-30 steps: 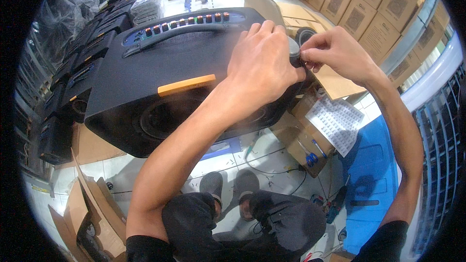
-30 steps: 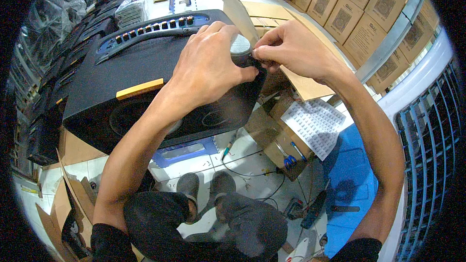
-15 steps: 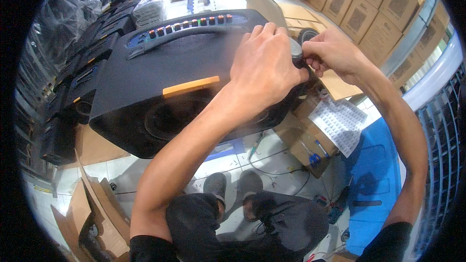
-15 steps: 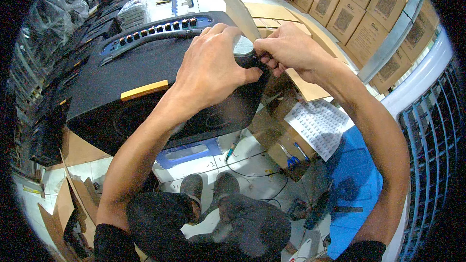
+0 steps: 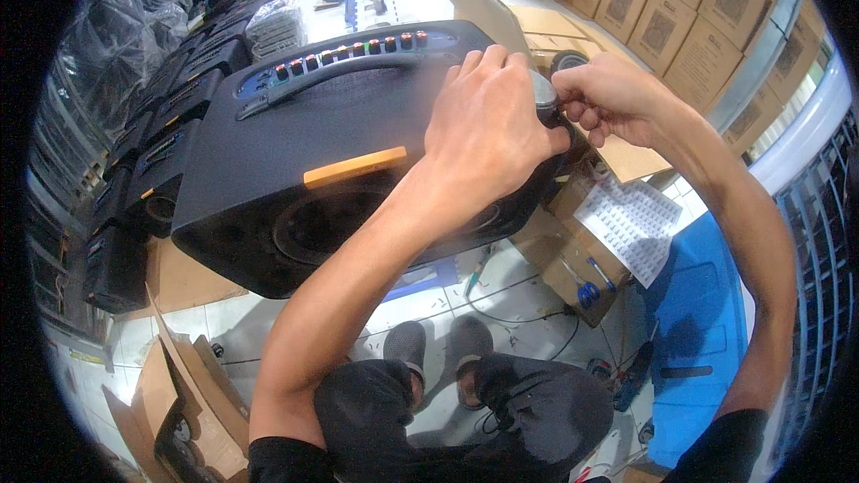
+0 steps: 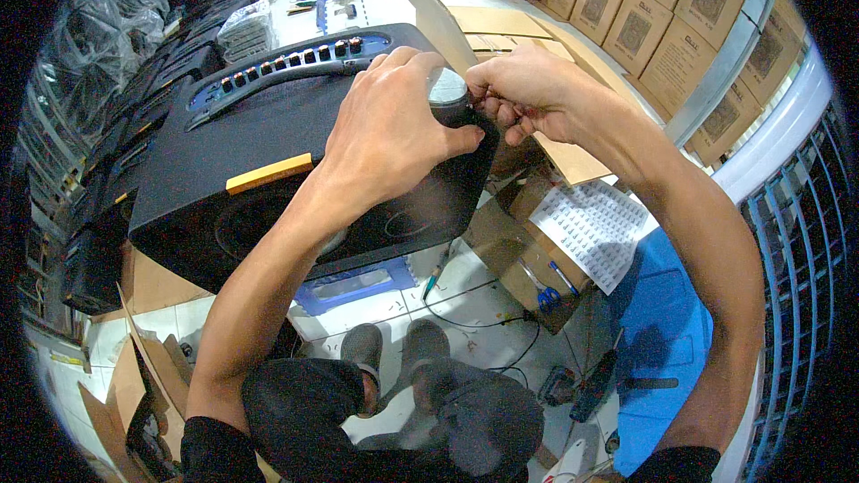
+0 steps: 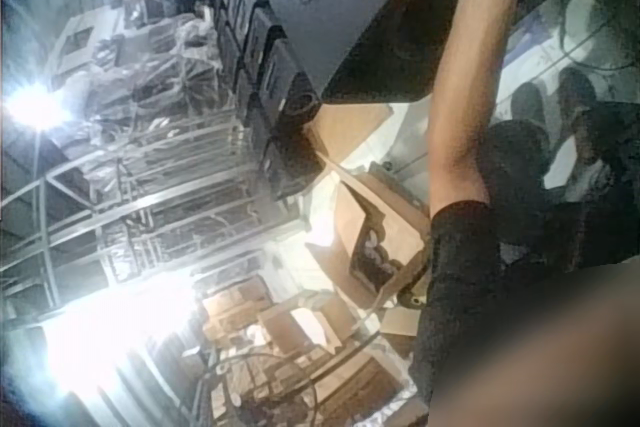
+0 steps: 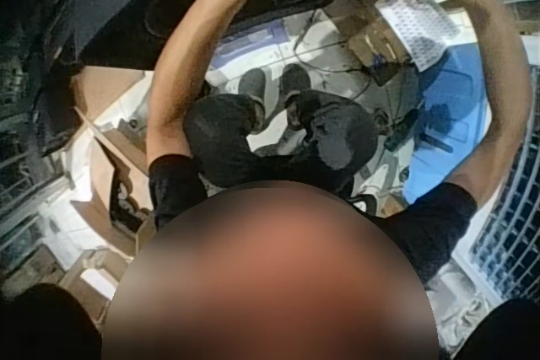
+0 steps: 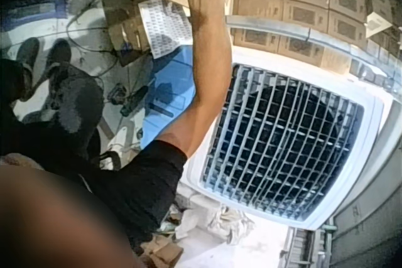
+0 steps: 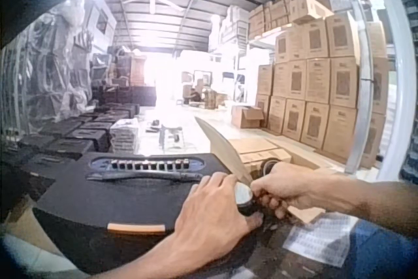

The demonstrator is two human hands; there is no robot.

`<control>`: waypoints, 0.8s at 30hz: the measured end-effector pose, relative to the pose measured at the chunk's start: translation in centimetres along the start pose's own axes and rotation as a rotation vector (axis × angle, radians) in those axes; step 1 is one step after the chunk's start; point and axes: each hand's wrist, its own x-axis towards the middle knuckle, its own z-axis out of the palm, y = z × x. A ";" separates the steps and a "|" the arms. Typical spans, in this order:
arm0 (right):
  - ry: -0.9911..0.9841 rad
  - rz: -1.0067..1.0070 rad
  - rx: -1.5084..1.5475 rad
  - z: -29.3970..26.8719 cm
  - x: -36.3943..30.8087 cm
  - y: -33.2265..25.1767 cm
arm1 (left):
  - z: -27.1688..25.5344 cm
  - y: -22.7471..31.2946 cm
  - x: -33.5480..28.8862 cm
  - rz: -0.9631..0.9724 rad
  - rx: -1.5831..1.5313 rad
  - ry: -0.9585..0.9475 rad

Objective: The person sits on the floor and assembles a portable speaker by connecting wires to a tweeter, placing it into the speaker enclosure, and soldering the connections. The person uses a soldering iron and handles wires and a tweeter throughout the process.

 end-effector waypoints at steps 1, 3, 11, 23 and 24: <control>-0.015 -0.007 0.009 -0.1 0.1 0.1 | 0.0 0.0 0.0 0.000 0.002 -0.003; -0.049 -0.005 0.043 -0.3 0.3 0.2 | 0.0 0.0 0.0 -0.002 0.004 -0.002; 0.097 -0.516 -0.246 -2.5 -0.1 2.1 | 0.0 0.0 0.0 -0.013 0.004 -0.005; 0.161 -1.559 -0.955 -3.8 1.3 4.7 | 0.0 0.1 0.0 -0.023 0.001 0.001; 0.164 -1.572 -0.960 -3.9 1.5 4.7 | 0.0 0.1 0.0 -0.024 0.000 -0.005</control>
